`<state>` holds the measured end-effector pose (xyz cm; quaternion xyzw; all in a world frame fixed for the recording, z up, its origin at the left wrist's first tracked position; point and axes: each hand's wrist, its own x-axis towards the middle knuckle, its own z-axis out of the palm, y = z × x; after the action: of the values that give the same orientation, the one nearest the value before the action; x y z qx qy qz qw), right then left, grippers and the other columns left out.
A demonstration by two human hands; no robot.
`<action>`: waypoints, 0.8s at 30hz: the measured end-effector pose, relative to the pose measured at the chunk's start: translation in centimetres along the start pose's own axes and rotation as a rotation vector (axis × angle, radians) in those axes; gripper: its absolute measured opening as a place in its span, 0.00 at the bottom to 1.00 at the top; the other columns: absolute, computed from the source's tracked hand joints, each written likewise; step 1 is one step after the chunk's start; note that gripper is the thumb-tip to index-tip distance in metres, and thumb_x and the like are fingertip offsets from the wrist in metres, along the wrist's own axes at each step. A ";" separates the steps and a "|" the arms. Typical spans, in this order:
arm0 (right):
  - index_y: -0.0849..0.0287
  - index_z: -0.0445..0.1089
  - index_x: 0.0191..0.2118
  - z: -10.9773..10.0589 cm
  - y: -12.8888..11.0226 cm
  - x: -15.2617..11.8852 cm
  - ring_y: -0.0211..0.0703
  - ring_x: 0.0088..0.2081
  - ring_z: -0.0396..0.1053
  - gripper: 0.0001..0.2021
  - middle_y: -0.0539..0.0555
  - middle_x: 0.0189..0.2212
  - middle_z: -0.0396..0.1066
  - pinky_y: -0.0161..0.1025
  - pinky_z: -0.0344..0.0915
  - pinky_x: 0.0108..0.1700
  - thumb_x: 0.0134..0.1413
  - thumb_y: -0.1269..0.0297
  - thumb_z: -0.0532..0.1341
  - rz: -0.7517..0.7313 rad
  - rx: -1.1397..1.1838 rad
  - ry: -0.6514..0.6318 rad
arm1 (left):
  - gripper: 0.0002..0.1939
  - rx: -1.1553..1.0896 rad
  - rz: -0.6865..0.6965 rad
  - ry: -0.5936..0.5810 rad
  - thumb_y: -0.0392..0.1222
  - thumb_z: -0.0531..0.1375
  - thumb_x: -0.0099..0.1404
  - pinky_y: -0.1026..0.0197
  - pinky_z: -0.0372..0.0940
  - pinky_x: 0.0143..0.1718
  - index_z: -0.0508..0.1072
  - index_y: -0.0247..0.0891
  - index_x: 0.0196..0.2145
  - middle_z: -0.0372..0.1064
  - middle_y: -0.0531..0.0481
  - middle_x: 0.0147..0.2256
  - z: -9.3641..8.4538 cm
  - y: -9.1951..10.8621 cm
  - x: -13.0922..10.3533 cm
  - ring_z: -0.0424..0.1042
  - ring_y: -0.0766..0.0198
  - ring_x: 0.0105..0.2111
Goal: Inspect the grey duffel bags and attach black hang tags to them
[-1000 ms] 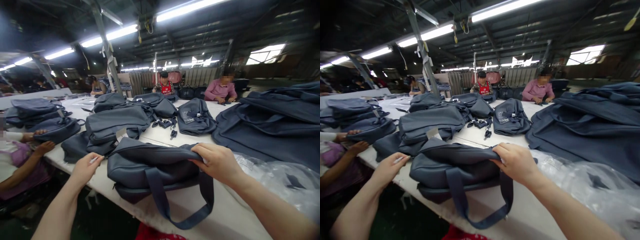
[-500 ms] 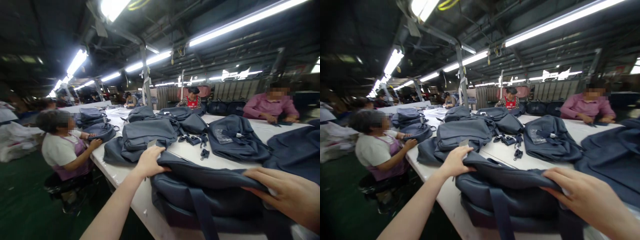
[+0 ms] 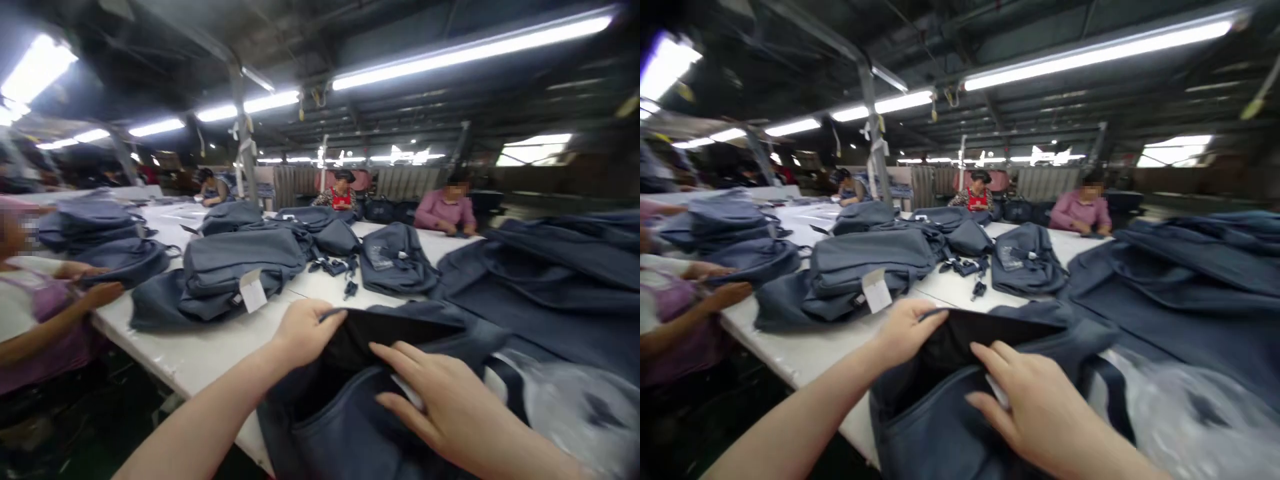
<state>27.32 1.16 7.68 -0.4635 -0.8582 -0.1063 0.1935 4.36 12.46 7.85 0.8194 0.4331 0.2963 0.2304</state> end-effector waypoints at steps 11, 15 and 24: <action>0.58 0.74 0.40 -4.1 -0.3 1.9 0.40 0.34 0.71 0.11 0.52 0.34 0.74 0.34 0.65 0.36 0.49 0.63 0.67 -0.153 0.378 -0.634 | 0.17 -0.144 -0.092 0.427 0.53 0.58 0.63 0.65 0.59 0.30 0.77 0.36 0.29 0.73 0.53 0.25 1.8 -2.1 0.6 0.69 0.64 0.28; 0.65 0.69 0.48 -3.5 1.9 6.7 0.42 0.45 0.70 0.20 0.56 0.44 0.72 0.35 0.65 0.48 0.46 0.78 0.60 -0.077 0.545 -0.508 | 0.15 0.019 0.086 0.462 0.50 0.57 0.65 0.64 0.61 0.33 0.77 0.38 0.29 0.73 0.53 0.27 1.8 0.2 -0.2 0.69 0.65 0.29; 0.59 0.74 0.29 5.0 0.0 11.6 0.33 0.34 0.73 0.11 0.44 0.29 0.76 0.27 0.66 0.36 0.44 0.84 0.64 -0.387 0.475 -0.929 | 0.08 0.126 0.259 0.549 0.40 0.58 0.66 0.64 0.62 0.32 0.74 0.39 0.30 0.70 0.52 0.25 2.2 -0.5 -3.5 0.70 0.65 0.27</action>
<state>20.43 11.68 8.19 -0.2393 -0.9232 0.2719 -0.1290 4.06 9.49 4.94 0.7698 0.3888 0.5059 0.0141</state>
